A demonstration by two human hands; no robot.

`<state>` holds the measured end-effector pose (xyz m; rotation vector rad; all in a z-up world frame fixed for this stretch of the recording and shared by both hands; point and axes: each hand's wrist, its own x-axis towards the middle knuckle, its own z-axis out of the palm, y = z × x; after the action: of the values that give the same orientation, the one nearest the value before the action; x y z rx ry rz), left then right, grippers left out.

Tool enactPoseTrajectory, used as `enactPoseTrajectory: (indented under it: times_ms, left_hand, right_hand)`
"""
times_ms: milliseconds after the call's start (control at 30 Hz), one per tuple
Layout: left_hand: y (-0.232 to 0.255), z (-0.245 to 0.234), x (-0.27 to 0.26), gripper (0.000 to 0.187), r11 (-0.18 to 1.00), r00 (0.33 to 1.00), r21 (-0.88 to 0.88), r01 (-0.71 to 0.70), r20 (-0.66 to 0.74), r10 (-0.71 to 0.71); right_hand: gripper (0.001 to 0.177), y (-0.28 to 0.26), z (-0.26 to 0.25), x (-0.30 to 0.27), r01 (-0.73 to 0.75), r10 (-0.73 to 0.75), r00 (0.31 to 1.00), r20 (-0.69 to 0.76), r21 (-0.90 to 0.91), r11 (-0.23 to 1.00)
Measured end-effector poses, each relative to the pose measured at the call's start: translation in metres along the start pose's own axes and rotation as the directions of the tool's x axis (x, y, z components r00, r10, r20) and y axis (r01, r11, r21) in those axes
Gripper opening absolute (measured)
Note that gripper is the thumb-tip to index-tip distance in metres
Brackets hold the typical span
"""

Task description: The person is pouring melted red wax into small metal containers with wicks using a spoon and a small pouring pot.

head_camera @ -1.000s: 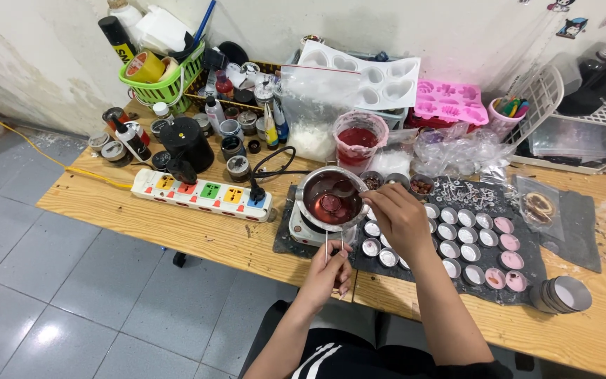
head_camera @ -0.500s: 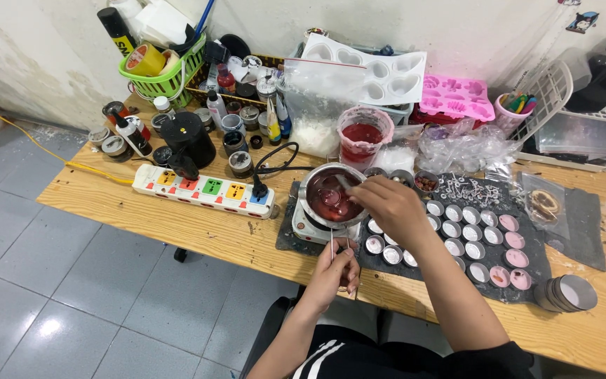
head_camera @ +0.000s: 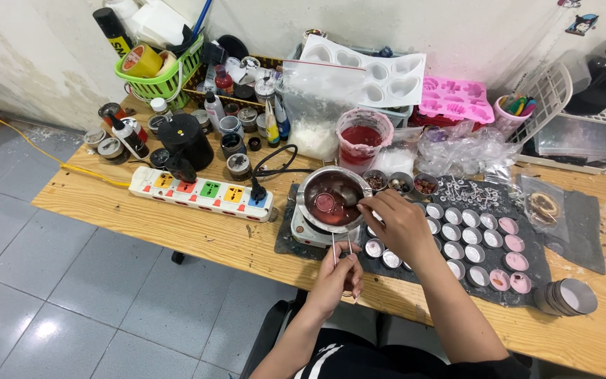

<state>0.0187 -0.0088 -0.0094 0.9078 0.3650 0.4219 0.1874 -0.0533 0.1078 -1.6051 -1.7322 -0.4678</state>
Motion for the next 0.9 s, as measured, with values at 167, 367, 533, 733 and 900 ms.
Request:
enactPoseTrajectory:
  times_ms: [167, 367, 533, 733, 900]
  left_hand:
    - [-0.002, 0.001, 0.002, 0.022, 1.000, 1.000, -0.025, -0.010, 0.007, 0.010]
    - [-0.003, 0.000, 0.001, 0.022, 0.999, 1.000, -0.036, -0.004, 0.005, 0.005]
    - [0.003, 0.003, -0.001, 0.022, 1.000, 1.000, -0.007, 0.005, 0.000, -0.005]
    - [0.002, 0.006, 0.000, 0.022, 1.000, 1.000, -0.021, 0.002, -0.010, -0.002]
    - [0.001, 0.003, 0.000, 0.022, 1.000, 1.000, -0.021, -0.011, 0.009, 0.011]
  right_hand:
    - [0.021, -0.005, 0.004, 0.002, -0.278, 0.274, 0.960, 0.048, 0.230, 0.933]
    - [0.018, -0.002, 0.004, 0.002, -0.214, 0.228, 0.973, -0.036, 0.227, 0.950]
    - [0.010, 0.003, -0.012, 0.004, -0.094, 0.099, 0.988, -0.118, 0.045, 0.995]
    - [0.013, -0.001, -0.004, 0.018, 0.098, -0.099, 0.994, 0.040, 0.040, 0.994]
    - [0.013, -0.009, 0.006, 0.026, 0.017, -0.025, 0.998, 0.064, 0.129, 0.992]
